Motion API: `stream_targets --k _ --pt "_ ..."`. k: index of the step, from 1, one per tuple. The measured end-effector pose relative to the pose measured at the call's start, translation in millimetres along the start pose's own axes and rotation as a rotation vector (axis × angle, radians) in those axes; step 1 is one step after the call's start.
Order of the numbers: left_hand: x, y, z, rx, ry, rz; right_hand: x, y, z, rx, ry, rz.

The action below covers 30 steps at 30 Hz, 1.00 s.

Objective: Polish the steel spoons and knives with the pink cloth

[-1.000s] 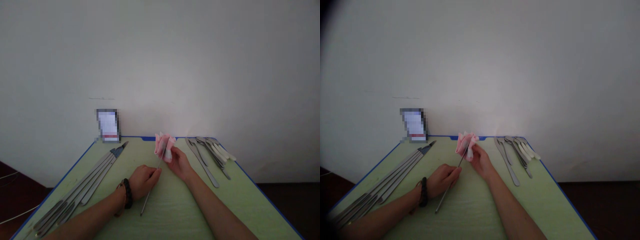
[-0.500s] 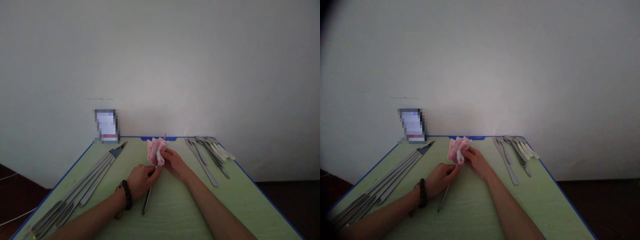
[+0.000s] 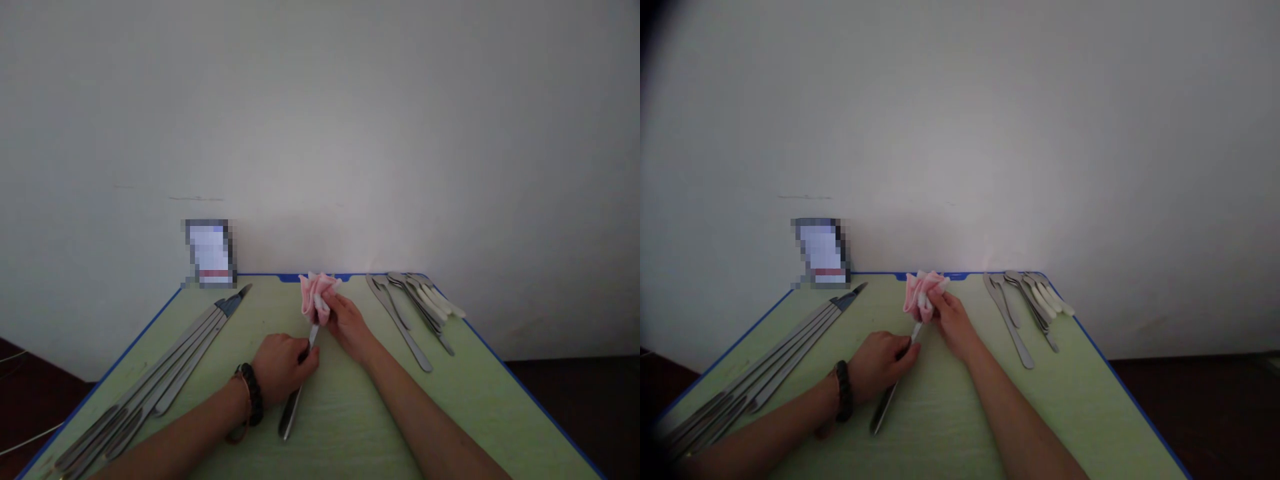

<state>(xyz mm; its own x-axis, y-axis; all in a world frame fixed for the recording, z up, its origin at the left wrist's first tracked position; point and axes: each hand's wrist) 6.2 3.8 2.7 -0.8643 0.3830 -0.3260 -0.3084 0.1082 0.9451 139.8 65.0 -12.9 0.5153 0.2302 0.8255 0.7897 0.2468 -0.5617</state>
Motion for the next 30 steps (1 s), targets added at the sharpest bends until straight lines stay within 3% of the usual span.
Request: stream_targets --k 6,14,23,30 --pt "-3.9 2.6 -3.1 0.066 -0.055 0.120 -2.8 2.2 7.2 -0.110 0.065 0.069" --pt "-0.9 0.5 -3.3 0.072 -0.089 0.086 -2.4 3.4 12.6 -0.226 0.141 0.170" --pt "1.7 -1.0 -3.5 -0.004 0.019 -0.098 0.2 2.8 1.6 0.024 -0.054 -0.034" --pt "0.1 -0.7 -4.4 -0.034 0.015 -0.152 1.1 -0.3 1.5 -0.010 -0.041 0.023"
Point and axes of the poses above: each hand's wrist, its own z-axis towards the middle knuckle, its own y-axis out of the back of the hand, x = y × z, and after that the axes turned 3 degrees about -y, right-handed
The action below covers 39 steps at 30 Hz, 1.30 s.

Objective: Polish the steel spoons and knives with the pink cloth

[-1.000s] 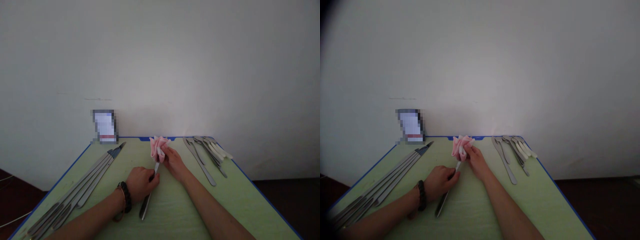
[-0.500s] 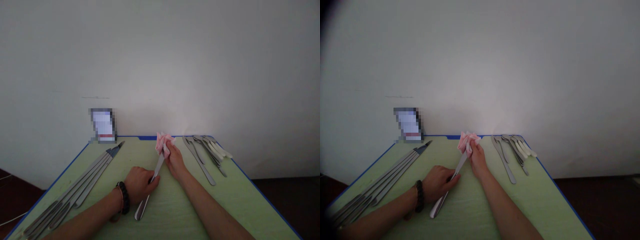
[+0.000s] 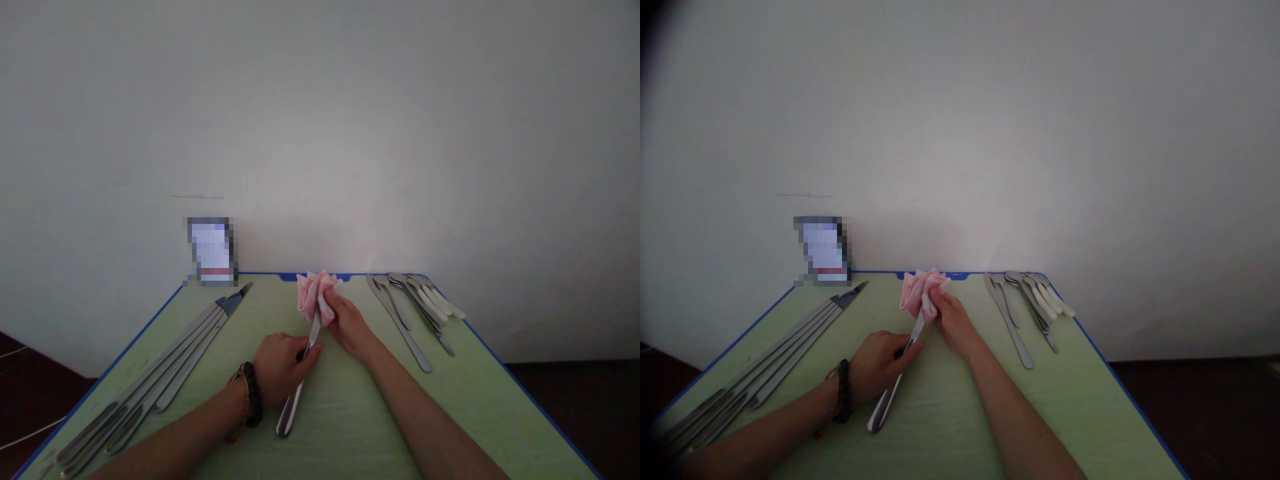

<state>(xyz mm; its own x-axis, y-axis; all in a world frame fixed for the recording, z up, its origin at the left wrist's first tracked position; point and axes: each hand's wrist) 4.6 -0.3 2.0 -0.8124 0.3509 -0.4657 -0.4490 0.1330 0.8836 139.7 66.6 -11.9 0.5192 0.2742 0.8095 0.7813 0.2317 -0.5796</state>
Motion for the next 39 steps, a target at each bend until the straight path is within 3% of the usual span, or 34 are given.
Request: stream_targets --k 5,11,16,21,25,33,36,39 --pt "-0.6 0.3 0.5 -0.009 0.022 -0.046 2.8 2.2 7.6 -0.053 0.067 0.219" --pt "2.3 -1.7 2.1 -0.025 0.040 -0.061 9.4 6.4 2.4 -0.027 0.014 0.318" --pt "2.4 -3.1 1.5 -0.025 0.023 0.018 8.8 3.9 1.3 -0.024 0.034 0.289" --pt "1.0 -0.6 -0.1 0.038 -0.076 0.075 5.8 -0.5 0.4 -0.019 0.025 0.160" --pt "2.3 0.4 -0.8 0.073 -0.131 0.075 4.8 -1.2 -0.5 -0.020 0.027 0.188" --pt "0.2 1.4 -1.0 0.100 -0.120 0.051 0.3 0.4 3.1 -0.074 0.055 0.145" --pt "0.7 3.7 -1.5 0.080 -0.101 -0.041 0.9 0.9 4.7 -0.121 0.092 0.143" --pt "3.8 5.4 -2.2 0.140 -0.120 -0.353 3.6 3.4 7.0 -0.168 0.109 0.222"
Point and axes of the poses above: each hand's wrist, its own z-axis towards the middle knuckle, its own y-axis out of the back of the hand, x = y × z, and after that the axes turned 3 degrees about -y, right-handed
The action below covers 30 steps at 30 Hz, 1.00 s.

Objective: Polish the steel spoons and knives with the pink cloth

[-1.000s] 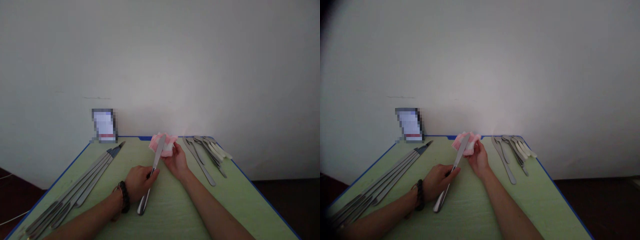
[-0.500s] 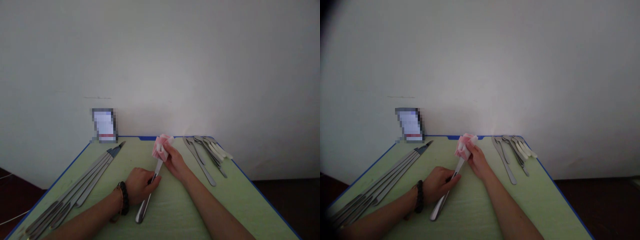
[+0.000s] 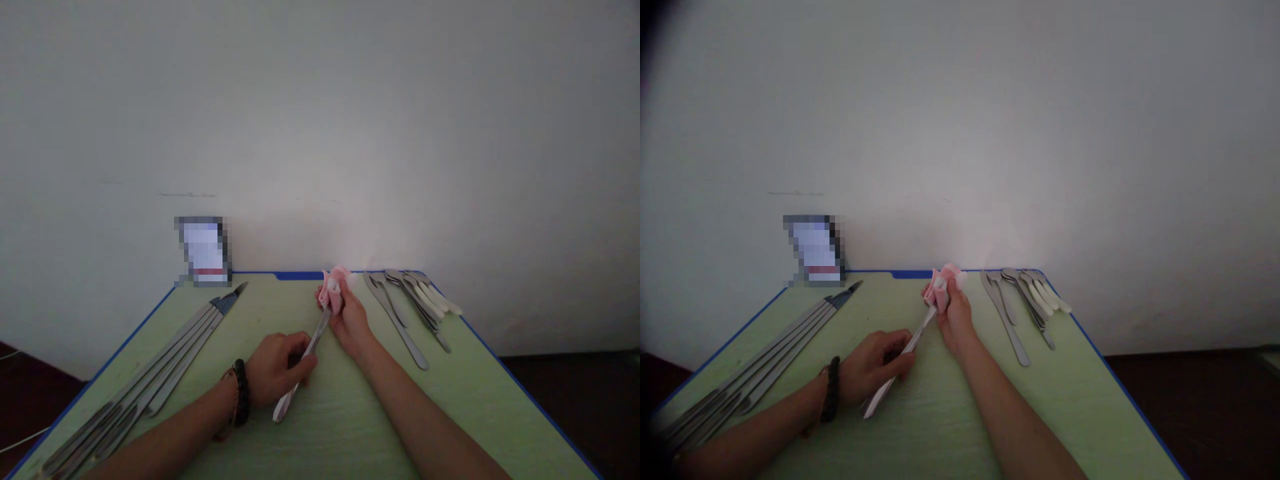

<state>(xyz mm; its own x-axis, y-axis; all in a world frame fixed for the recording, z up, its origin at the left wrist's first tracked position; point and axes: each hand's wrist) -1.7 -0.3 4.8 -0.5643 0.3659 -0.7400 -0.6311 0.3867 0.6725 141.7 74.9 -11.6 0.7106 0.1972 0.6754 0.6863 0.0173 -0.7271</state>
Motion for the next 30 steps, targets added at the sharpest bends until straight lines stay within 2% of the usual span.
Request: stream_targets --k 3,6,9,12,15,18,24,30 --pt "4.8 -0.3 -1.0 0.113 0.015 -0.313 3.0 2.3 2.4 -0.024 0.001 0.056" --pt "10.3 -3.3 -1.7 0.136 0.073 -0.411 4.3 3.6 3.7 -0.023 -0.002 0.063" --pt "12.5 -4.7 -1.8 0.121 0.085 -0.381 3.5 3.9 5.7 -0.018 0.033 0.080" --pt "10.0 -2.5 -0.8 0.108 0.087 -0.317 2.0 4.4 7.9 -0.108 0.038 0.114" --pt "6.4 0.7 0.1 0.044 -0.002 -0.190 1.5 4.5 7.9 -0.158 0.014 0.088" --pt "4.3 1.8 0.1 0.022 -0.051 -0.099 2.0 3.1 5.6 -0.137 0.011 0.040" --pt "2.8 1.2 0.4 0.036 -0.033 -0.045 0.1 0.3 3.3 -0.113 0.036 -0.027" --pt "5.5 1.6 -0.2 0.055 -0.084 0.012 4.3 1.0 1.5 -0.016 -0.039 0.195"
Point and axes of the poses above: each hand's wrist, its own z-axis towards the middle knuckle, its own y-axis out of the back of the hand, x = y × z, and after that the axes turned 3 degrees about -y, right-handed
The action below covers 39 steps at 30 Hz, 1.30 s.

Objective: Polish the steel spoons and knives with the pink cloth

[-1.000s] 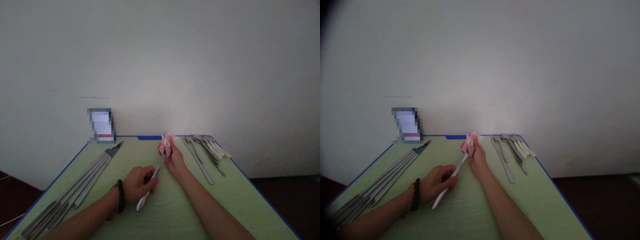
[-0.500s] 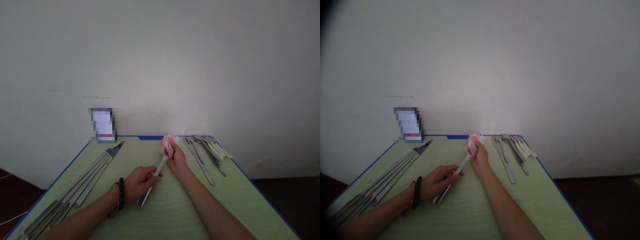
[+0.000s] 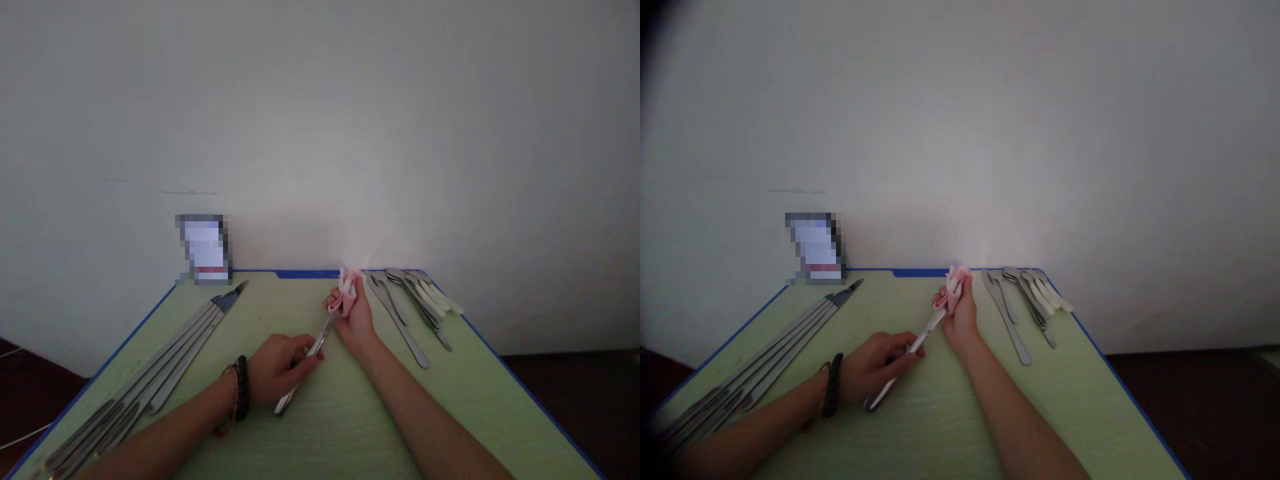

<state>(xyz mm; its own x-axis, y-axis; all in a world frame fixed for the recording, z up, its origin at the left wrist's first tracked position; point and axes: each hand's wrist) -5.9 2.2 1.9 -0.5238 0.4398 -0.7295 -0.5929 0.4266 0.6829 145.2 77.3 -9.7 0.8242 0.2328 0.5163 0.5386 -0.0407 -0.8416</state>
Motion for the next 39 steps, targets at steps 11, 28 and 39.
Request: stream_targets --k 11,28,39 --pt "-2.6 -2.7 -2.2 0.001 0.062 -0.175 4.2 -0.1 -1.5 0.001 -0.015 -0.016" --pt "-0.3 -10.5 3.3 -0.163 0.180 -0.112 -3.9 -9.3 -6.4 0.054 0.011 -0.267" --pt "-5.7 -7.9 3.2 -0.188 0.207 -0.086 -6.0 -3.0 0.1 0.072 0.163 -0.213"
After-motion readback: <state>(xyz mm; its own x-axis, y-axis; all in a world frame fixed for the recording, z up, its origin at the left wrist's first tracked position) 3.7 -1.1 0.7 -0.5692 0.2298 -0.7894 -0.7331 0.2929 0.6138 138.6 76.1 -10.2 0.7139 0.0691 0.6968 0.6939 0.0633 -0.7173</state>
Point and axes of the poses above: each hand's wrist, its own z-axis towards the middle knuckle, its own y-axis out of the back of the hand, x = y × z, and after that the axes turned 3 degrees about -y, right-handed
